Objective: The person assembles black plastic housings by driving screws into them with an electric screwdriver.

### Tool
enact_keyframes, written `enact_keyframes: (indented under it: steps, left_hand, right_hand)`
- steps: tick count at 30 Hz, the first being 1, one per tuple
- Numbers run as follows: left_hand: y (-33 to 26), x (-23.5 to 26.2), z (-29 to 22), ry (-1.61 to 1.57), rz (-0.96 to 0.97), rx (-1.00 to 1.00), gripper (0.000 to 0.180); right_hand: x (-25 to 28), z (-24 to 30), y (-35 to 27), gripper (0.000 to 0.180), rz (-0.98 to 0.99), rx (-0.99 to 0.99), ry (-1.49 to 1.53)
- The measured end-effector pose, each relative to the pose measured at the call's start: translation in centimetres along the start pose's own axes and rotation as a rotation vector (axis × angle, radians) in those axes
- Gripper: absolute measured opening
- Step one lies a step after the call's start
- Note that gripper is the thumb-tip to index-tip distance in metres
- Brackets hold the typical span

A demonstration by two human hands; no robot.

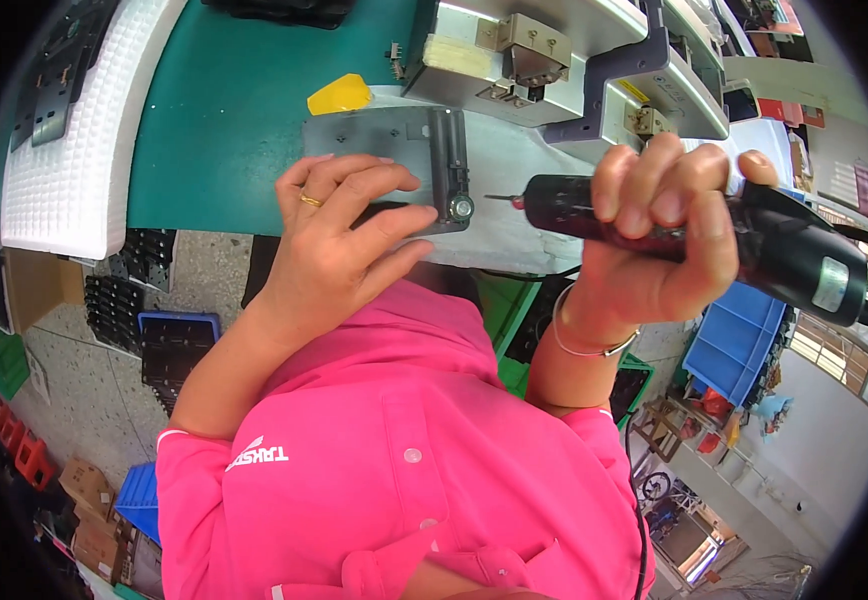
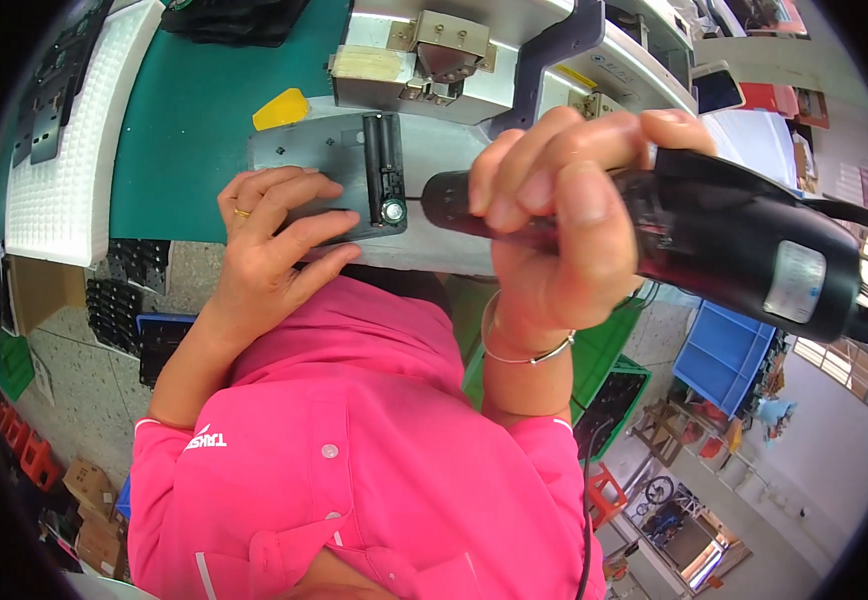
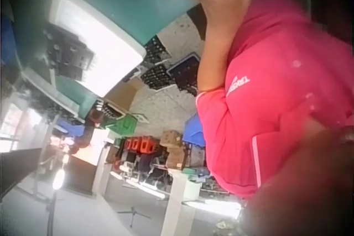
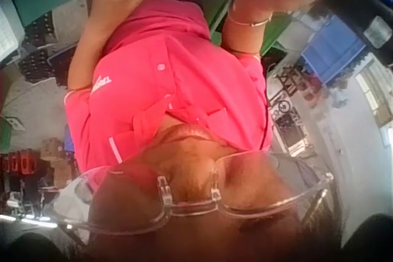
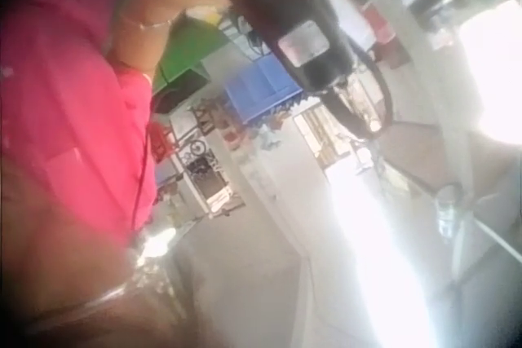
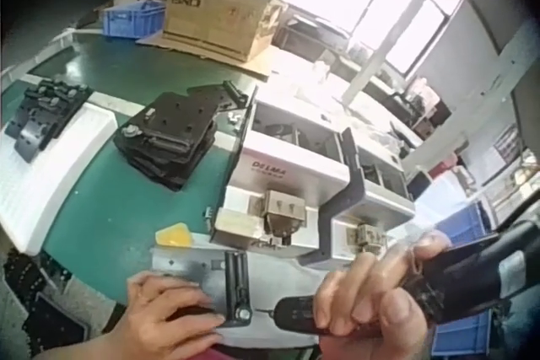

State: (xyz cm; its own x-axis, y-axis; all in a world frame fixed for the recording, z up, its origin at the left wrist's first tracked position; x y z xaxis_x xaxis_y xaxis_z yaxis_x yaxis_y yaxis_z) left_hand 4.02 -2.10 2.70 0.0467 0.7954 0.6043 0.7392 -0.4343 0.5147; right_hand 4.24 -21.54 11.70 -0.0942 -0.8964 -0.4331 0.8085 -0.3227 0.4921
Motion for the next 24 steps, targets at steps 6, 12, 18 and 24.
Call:
enact_keyframes:
  steps: [6, 12, 18, 24]
  left_hand:
    - [0.8, -1.2, -1.5, 0.014, -0.038, -0.127, 0.03]
    - [1.3, -1.6, -1.2, 0.032, -0.057, -0.026, 0.027]
    - [1.2, -1.5, -1.2, 0.046, -0.052, -0.032, 0.025]
    - [0.3, 2.2, 1.2, -0.034, -0.326, 0.07, 0.067]
  right_hand:
    - [0.2, -0.6, -0.6, 0.041, -0.071, 0.054, -0.086]
    - [1.8, 1.0, 1.3, 0.044, -0.276, 0.303, 0.011]
    - [2.0, -0.1, 3.1, 0.044, -0.269, 0.345, -0.067]
    - [0.7, -1.2, 3.8, 0.045, -0.273, 0.3, -0.05]
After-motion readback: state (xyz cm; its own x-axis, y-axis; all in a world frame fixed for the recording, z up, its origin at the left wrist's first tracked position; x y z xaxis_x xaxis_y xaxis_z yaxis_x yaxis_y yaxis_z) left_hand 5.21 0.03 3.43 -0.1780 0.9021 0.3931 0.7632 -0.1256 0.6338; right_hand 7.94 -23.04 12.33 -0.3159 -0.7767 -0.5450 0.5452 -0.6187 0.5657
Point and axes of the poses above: each hand's wrist, its own y-axis towards the middle knuckle, its own x-axis out of the back of the hand, z = x × y, the point moved 6 cm from there along y, towards the middle knuckle, and after that the axes turned 6 degrees about -z, right-handed, at the moved point
